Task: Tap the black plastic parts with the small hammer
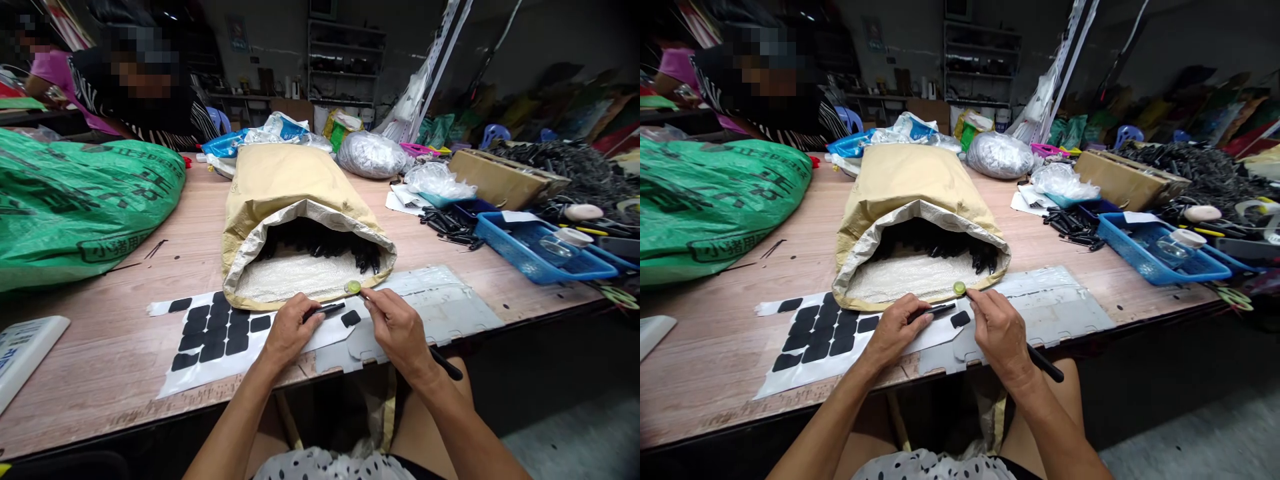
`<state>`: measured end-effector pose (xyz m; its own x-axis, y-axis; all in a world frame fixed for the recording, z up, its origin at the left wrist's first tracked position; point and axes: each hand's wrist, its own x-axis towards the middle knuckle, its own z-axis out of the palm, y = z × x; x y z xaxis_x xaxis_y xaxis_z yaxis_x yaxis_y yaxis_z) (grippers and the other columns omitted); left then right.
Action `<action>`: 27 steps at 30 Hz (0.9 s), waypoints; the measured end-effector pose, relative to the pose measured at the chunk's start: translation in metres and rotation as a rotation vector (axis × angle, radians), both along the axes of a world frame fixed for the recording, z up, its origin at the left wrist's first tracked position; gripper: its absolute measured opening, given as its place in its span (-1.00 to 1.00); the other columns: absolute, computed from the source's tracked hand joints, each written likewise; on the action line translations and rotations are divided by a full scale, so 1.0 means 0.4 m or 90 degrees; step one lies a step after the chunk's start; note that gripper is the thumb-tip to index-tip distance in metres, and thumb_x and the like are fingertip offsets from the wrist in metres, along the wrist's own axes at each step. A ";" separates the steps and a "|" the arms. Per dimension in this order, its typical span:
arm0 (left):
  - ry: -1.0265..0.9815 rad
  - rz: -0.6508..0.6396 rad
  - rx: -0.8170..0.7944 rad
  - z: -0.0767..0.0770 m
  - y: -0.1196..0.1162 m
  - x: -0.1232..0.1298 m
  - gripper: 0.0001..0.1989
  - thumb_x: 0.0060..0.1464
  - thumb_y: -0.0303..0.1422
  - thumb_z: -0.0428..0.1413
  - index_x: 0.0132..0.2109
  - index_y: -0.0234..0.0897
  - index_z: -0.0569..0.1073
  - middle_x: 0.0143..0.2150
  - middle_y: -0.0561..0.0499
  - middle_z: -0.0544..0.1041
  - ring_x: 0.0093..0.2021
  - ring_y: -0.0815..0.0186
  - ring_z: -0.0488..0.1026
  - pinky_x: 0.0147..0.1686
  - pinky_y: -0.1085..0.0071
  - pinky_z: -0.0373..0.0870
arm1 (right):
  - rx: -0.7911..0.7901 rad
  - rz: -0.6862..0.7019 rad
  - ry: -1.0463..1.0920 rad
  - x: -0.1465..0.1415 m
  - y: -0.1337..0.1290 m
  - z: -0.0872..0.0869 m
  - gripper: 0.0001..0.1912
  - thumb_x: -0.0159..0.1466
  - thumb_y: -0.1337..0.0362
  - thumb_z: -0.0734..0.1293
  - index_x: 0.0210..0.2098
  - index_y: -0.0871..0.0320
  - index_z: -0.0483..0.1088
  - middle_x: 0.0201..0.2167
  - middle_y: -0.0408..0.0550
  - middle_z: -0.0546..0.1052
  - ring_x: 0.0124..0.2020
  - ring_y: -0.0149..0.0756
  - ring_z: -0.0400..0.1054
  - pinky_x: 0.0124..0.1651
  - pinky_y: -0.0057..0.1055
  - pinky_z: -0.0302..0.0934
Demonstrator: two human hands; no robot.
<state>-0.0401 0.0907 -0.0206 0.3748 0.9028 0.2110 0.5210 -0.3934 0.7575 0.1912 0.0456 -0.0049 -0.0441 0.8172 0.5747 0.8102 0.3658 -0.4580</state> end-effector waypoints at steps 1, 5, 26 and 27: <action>-0.002 -0.002 -0.002 0.001 0.000 0.000 -0.82 0.28 -0.29 0.07 -0.19 -0.20 0.56 -0.27 0.01 0.46 -0.21 0.24 0.41 -0.18 0.33 0.29 | 0.001 -0.017 -0.017 0.013 0.005 -0.002 -0.67 0.42 0.33 0.19 0.09 0.04 0.47 -0.18 -0.03 0.57 -0.11 -0.22 0.44 0.00 -0.29 0.32; 0.016 0.013 0.010 0.002 0.001 0.002 -0.61 0.38 -0.24 -0.10 -0.42 -0.23 0.37 -0.35 0.02 0.38 -0.29 0.27 0.35 -0.25 0.33 0.24 | 0.005 -0.076 -0.092 0.054 0.027 -0.031 -0.68 0.40 0.38 0.20 0.04 0.06 0.50 -0.23 -0.04 0.57 -0.12 -0.21 0.41 -0.02 -0.30 0.27; 0.031 -0.013 -0.006 0.033 -0.030 0.003 -0.63 0.41 -0.19 -0.15 -0.35 -0.20 0.32 -0.31 0.01 0.41 -0.24 0.24 0.36 -0.20 0.33 0.27 | -0.030 -0.137 -0.167 0.066 0.040 -0.079 -0.72 0.38 0.36 0.24 0.01 0.05 0.50 -0.27 -0.05 0.50 -0.20 -0.19 0.29 -0.12 -0.30 0.15; 0.022 -0.036 -0.022 0.052 -0.049 0.003 -0.67 0.41 -0.19 -0.13 -0.28 -0.19 0.38 -0.27 0.00 0.45 -0.22 0.23 0.39 -0.18 0.34 0.29 | -0.030 -0.135 -0.167 0.065 0.040 -0.079 -0.72 0.38 0.36 0.24 0.01 0.06 0.50 -0.27 -0.05 0.50 -0.20 -0.19 0.29 -0.12 -0.30 0.15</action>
<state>-0.0389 0.0712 0.0002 0.4314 0.8866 0.1668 0.5245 -0.3970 0.7532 0.2174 0.0616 -0.0363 -0.0107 0.8495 0.5275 0.9584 0.1591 -0.2368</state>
